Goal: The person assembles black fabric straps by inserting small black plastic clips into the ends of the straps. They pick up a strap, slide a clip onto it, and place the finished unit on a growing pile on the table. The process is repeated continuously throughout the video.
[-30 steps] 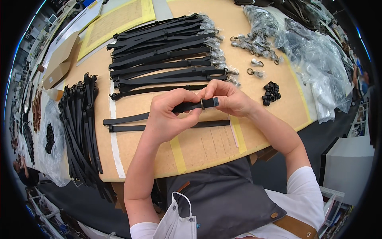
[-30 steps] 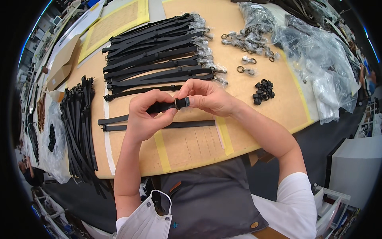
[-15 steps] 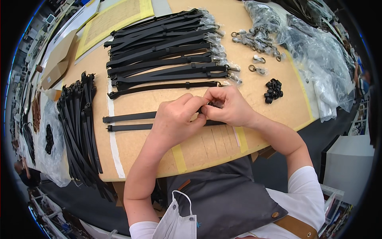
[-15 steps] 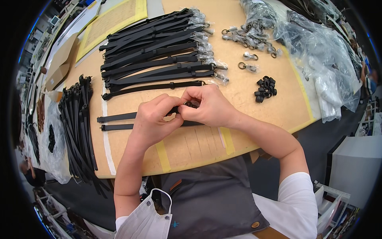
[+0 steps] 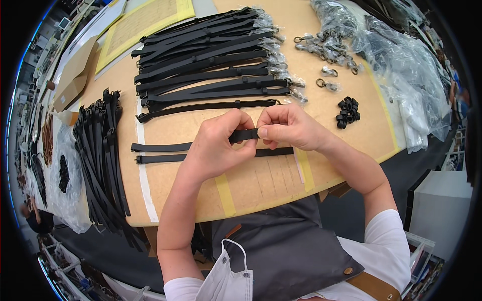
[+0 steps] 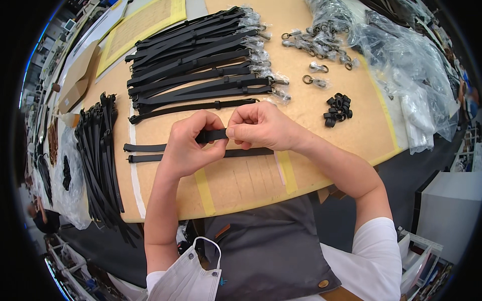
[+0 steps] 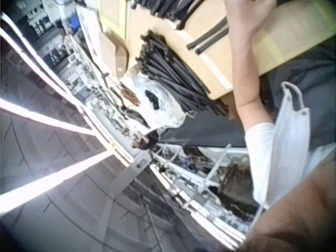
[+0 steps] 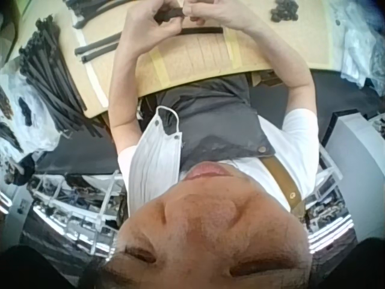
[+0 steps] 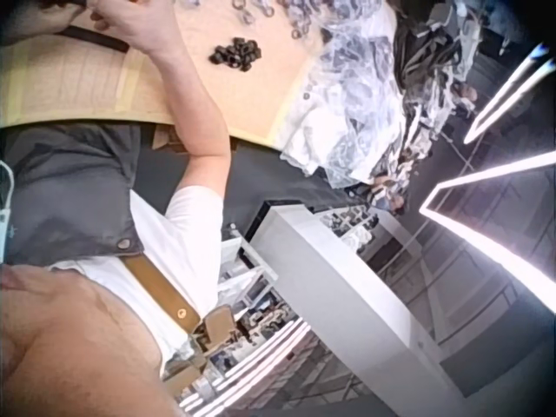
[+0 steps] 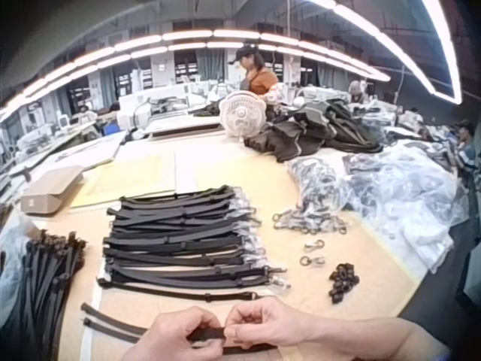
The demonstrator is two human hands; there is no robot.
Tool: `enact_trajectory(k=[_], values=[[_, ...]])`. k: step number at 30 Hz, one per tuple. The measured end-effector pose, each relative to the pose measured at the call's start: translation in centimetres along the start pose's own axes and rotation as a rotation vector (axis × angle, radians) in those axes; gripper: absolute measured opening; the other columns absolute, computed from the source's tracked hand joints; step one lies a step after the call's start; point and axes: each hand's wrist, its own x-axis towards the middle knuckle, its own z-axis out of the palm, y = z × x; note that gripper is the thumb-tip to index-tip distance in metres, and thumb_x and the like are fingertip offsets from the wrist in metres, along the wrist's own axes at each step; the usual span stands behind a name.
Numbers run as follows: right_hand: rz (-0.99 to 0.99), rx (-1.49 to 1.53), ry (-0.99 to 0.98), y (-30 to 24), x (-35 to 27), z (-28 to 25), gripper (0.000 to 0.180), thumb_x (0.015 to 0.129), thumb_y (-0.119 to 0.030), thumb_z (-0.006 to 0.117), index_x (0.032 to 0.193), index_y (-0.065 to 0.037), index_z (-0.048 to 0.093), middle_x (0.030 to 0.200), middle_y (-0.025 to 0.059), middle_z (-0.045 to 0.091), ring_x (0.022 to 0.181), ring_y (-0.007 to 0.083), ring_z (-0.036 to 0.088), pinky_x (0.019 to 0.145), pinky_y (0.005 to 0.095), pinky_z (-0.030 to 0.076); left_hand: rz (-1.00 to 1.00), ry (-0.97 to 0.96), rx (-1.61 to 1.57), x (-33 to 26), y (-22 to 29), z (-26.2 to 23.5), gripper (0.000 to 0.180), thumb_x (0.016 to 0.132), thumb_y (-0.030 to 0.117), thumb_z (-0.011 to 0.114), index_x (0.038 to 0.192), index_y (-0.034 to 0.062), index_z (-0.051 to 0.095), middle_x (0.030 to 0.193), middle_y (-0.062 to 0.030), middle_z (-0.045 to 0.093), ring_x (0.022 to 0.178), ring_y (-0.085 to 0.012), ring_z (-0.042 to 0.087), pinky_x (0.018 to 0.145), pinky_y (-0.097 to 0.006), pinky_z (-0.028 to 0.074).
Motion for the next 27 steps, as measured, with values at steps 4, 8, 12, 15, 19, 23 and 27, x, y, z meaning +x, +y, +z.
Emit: enact_trajectory(k=[4, 8, 12, 15, 19, 23, 27], values=[[0.005, -0.004, 0.017, 0.1, -0.01, 0.17, 0.018, 0.096, -0.019, 0.071, 0.092, -0.001, 0.067, 0.081, -0.0005, 0.066, 0.071, 0.005, 0.062, 0.063, 0.0216, 0.051, -0.013, 0.002, -0.027, -0.07, -0.01, 0.21, 0.018, 0.075, 0.003, 0.074, 0.089, 0.0011, 0.062, 0.074, -0.0085, 0.066, 0.066, -0.0175, 0.066, 0.058, -0.03, 0.051], [0.013, 0.001, 0.026, 0.1, -0.05, 0.22, 0.018, 0.095, -0.018, 0.071, 0.092, -0.002, 0.067, 0.081, -0.0008, 0.066, 0.07, 0.0046, 0.061, 0.062, 0.0214, 0.05, -0.03, -0.003, -0.052, -0.06, 0.04, 0.28, 0.018, 0.075, 0.002, 0.073, 0.089, 0.0009, 0.062, 0.074, -0.008, 0.065, 0.065, -0.0169, 0.064, 0.058, -0.029, 0.051], [0.024, 0.0, 0.024, 0.1, -0.01, 0.2, 0.017, 0.095, -0.018, 0.072, 0.091, -0.002, 0.067, 0.08, -0.0011, 0.065, 0.069, 0.0044, 0.06, 0.062, 0.0211, 0.05, -0.016, 0.001, -0.043, -0.1, -0.19, 0.35, 0.018, 0.075, 0.002, 0.073, 0.089, 0.0009, 0.062, 0.073, -0.0081, 0.064, 0.064, -0.0168, 0.064, 0.058, -0.029, 0.05], [0.03, -0.002, 0.021, -0.03, -0.05, 0.24, 0.018, 0.095, -0.018, 0.072, 0.091, -0.002, 0.067, 0.08, -0.0011, 0.065, 0.069, 0.0043, 0.059, 0.061, 0.0213, 0.049, -0.016, 0.001, -0.04, -0.12, -0.22, 0.43, 0.018, 0.074, 0.001, 0.073, 0.088, 0.0008, 0.062, 0.073, -0.0085, 0.064, 0.064, -0.0172, 0.064, 0.058, -0.03, 0.05], [0.029, -0.01, 0.024, -0.07, -0.07, 0.32, 0.017, 0.095, -0.017, 0.072, 0.09, -0.001, 0.066, 0.079, -0.001, 0.064, 0.068, 0.0043, 0.058, 0.06, 0.0217, 0.048, -0.01, 0.007, -0.046, -0.16, -0.35, 0.63, 0.018, 0.074, 0.001, 0.073, 0.088, 0.0009, 0.061, 0.073, -0.0093, 0.064, 0.064, -0.0185, 0.065, 0.059, -0.03, 0.051], [0.03, -0.018, 0.035, -0.1, -0.04, 0.5, 0.017, 0.094, -0.016, 0.072, 0.088, -0.002, 0.065, 0.076, -0.0014, 0.063, 0.065, 0.004, 0.057, 0.057, 0.022, 0.046, -0.005, 0.004, -0.049, -0.21, -0.54, 0.74, 0.018, 0.075, 0.001, 0.073, 0.089, 0.001, 0.061, 0.074, -0.0104, 0.065, 0.066, -0.02, 0.066, 0.059, -0.031, 0.052], [0.01, -0.028, 0.073, 0.27, 0.09, 0.69, 0.016, 0.092, -0.014, 0.072, 0.085, -0.002, 0.064, 0.073, -0.0023, 0.062, 0.062, 0.0032, 0.055, 0.054, 0.0218, 0.044, 0.004, -0.003, -0.062, -0.17, -0.54, 0.86, 0.019, 0.075, 0.001, 0.073, 0.09, 0.0009, 0.061, 0.075, -0.0111, 0.066, 0.067, -0.0213, 0.067, 0.06, -0.032, 0.053]])
